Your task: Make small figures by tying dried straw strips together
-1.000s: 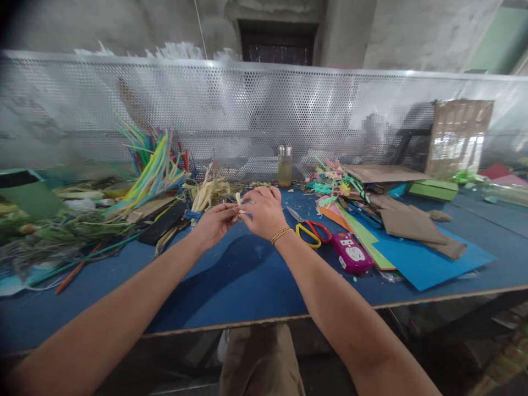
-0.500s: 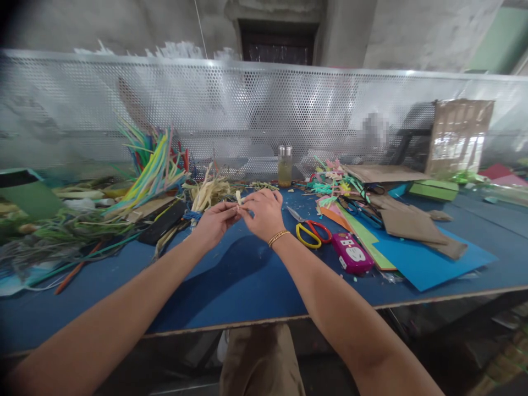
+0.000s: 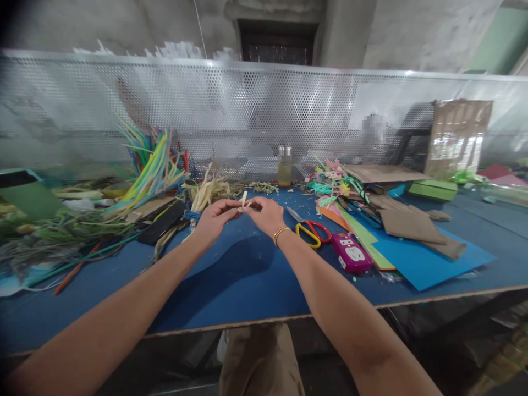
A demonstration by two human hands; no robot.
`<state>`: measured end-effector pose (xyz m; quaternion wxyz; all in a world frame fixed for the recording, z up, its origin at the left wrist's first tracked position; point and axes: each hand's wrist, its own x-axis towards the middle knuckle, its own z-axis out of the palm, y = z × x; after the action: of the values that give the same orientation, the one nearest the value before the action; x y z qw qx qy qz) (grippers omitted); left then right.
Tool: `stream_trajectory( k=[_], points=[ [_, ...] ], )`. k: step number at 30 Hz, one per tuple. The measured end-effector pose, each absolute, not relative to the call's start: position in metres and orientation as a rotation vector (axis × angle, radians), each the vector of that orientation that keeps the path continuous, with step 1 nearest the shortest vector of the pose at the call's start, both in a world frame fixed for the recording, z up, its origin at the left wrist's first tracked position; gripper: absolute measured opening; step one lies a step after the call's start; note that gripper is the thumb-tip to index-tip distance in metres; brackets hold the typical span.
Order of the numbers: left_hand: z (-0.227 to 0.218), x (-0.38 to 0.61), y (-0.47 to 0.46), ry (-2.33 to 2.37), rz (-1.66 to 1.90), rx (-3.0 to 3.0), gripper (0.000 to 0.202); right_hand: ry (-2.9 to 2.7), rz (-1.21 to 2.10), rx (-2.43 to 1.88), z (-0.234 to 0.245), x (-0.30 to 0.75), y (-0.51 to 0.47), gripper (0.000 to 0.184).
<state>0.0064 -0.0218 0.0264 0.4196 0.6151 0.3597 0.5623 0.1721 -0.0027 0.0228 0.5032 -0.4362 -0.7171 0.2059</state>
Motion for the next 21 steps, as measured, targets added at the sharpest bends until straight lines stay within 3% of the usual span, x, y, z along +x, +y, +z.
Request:
stream_trajectory(
  k=[9, 21],
  points=[
    [0.023, 0.010, -0.023, 0.876, 1.414, 1.530, 0.046, -1.430, 1.033, -0.886, 0.021, 0.161, -0.007, 0.028],
    [0.017, 0.010, -0.019, 0.953, 1.426, 1.601, 0.036, -1.296, 1.212, -0.884, 0.024, 0.157, -0.014, 0.035]
  ],
)
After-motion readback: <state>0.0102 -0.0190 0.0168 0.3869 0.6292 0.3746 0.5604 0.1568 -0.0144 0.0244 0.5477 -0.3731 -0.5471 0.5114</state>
